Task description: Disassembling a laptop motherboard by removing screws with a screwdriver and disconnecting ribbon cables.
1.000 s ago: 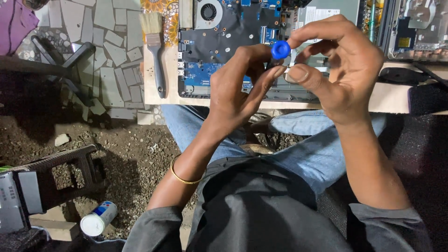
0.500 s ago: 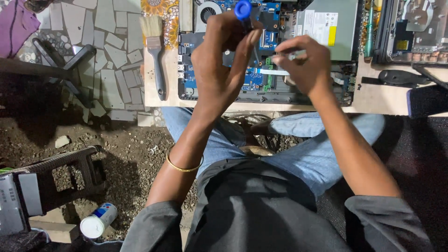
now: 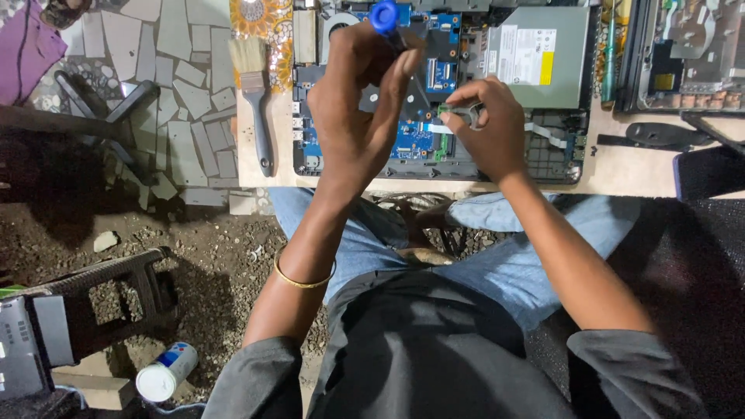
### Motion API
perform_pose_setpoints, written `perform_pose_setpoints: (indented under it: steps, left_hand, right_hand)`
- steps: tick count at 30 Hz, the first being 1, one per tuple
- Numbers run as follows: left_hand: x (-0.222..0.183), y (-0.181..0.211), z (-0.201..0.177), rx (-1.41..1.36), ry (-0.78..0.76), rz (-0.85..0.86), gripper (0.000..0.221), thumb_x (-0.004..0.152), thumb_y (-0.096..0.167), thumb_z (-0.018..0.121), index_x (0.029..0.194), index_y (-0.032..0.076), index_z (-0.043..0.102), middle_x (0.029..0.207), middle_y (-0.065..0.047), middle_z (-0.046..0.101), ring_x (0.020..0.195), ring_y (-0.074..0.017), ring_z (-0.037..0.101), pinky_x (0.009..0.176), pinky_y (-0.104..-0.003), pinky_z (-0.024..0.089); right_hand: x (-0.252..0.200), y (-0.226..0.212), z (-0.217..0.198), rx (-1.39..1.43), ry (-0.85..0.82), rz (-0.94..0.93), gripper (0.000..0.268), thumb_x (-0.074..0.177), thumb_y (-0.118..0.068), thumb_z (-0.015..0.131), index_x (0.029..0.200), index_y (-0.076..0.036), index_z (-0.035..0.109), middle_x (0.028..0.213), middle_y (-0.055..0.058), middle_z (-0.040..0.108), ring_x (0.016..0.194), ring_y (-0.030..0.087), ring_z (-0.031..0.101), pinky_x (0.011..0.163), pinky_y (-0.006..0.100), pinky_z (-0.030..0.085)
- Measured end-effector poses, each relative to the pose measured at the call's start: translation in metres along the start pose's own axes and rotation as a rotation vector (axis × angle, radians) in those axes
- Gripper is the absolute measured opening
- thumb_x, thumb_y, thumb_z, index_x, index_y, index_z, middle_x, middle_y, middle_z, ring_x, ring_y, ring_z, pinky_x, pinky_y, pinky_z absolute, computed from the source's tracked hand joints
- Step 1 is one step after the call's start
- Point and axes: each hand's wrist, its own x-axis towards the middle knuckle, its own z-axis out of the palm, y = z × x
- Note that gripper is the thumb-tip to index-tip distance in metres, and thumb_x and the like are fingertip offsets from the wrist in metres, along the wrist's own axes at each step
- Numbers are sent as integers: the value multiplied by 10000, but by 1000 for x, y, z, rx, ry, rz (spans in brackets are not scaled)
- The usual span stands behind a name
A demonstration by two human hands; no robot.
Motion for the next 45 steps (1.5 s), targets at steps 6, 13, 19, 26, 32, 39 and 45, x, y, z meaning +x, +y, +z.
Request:
perform_pose_setpoints:
  steps: [6, 13, 19, 26, 32, 39, 45]
  left_hand:
    - [4, 9, -28, -48, 174, -126, 176, 1177, 62, 654, 1320, 90, 555, 1211, -86, 799, 877, -154, 751, 771, -286, 658]
    - [-36, -6, -103, -188, 558, -264, 92, 1193, 50, 581, 1275, 87, 596, 1135, -116, 792, 832, -155, 708, 734, -292, 672]
    - [-66, 0, -148, -220, 793, -378, 106, 1185, 98, 647, 1290, 103, 634, 1134, -117, 809, 817, -141, 745, 770, -242, 664]
    - [-76, 8, -161, -134, 846, -425, 77, 1200, 99, 599, 1275, 105, 585, 1168, -139, 786, 788, -128, 701, 730, -229, 614]
    - [-66, -4, -166, -38, 811, -392, 184, 1187, 189, 674, 1329, 122, 579, 1196, -145, 782, 932, -164, 748, 763, -240, 631]
    - [-41, -24, -162, 134, 606, -309, 192, 1211, 215, 643, 1333, 97, 552, 1204, -149, 760, 891, -176, 746, 757, -279, 703]
    - [-26, -28, -149, 216, 519, -373, 175, 1200, 124, 633, 1320, 68, 519, 1217, -153, 760, 882, -185, 745, 848, -287, 689]
  right_hand:
    - [4, -6, -6, 128, 16, 145, 98, 980, -87, 809, 1073, -116, 800, 1018, -1, 701, 805, 112, 583, 699, 254, 458]
    - [57, -31, -11, -28, 200, -192, 182, 978, 43, 844, 1157, 13, 835, 1138, 140, 810, 1091, 309, 691, 1013, 456, 529]
    - [73, 7, 38, -410, -388, -78, 1116, 908, -753, 796, 1755, -107, 463, 1863, 172, 150, 1700, 369, 104, 1314, 699, 204]
    - [77, 2, 42, -487, -411, -104, 1175, 923, -765, 742, 1794, -65, 380, 1870, 217, 102, 1710, 430, 102, 1307, 755, 161]
    - [79, -2, 44, -486, -497, -41, 1120, 919, -694, 768, 1806, -147, 358, 1871, 228, 16, 1708, 445, -6, 1290, 788, 121]
    - [79, -9, 43, -480, -529, -16, 869, 970, -648, 755, 1756, -339, 552, 1880, 209, -77, 1716, 432, -103, 1294, 793, 90]
    - [77, -2, 46, -483, -522, -19, 903, 985, -760, 667, 1770, -323, 574, 1877, 227, -83, 1707, 461, -111, 1289, 848, 80]
